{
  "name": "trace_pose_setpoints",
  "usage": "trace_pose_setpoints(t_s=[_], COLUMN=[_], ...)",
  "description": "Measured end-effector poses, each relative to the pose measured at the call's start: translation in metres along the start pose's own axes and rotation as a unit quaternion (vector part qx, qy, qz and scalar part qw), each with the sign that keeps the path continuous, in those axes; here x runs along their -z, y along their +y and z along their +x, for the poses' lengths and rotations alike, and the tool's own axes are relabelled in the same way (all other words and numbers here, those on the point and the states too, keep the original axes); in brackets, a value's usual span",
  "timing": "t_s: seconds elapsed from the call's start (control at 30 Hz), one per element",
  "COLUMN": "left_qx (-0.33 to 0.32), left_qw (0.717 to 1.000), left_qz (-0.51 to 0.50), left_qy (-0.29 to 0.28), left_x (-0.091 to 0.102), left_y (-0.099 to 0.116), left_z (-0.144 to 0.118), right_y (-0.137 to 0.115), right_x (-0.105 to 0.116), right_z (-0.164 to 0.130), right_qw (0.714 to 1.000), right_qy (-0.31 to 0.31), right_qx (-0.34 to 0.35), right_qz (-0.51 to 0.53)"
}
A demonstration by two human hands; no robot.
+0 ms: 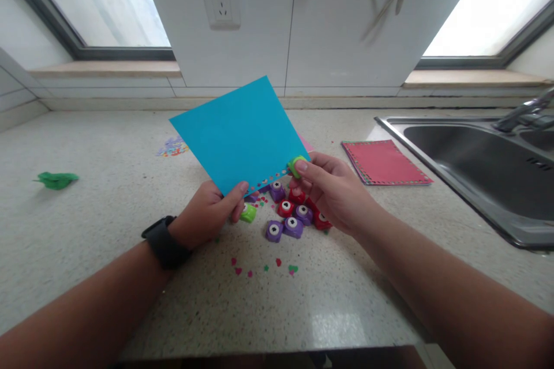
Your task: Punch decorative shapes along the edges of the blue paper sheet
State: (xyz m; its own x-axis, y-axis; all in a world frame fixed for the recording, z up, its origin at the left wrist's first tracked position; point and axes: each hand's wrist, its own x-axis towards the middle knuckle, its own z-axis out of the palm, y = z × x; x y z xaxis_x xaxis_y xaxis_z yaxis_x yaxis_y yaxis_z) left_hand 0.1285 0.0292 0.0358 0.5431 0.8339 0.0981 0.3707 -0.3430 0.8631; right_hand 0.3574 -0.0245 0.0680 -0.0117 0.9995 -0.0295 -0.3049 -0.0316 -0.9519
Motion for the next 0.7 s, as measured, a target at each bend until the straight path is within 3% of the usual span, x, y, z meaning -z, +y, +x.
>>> trace_pose_setpoints(t_s=[0.7], left_qx=[-0.004], left_qw=[1.000], left_qz=[-0.007], left_qy=[-0.008], left_x=[-0.0005], left_y=[0.0005], left_z=[-0.0010], right_y=[-0.0002], right_x=[0.0002], right_z=[-0.0010], right_qw=[0.999], right_qy=[-0.009], right_qx=[0.022], right_qz=[-0.031])
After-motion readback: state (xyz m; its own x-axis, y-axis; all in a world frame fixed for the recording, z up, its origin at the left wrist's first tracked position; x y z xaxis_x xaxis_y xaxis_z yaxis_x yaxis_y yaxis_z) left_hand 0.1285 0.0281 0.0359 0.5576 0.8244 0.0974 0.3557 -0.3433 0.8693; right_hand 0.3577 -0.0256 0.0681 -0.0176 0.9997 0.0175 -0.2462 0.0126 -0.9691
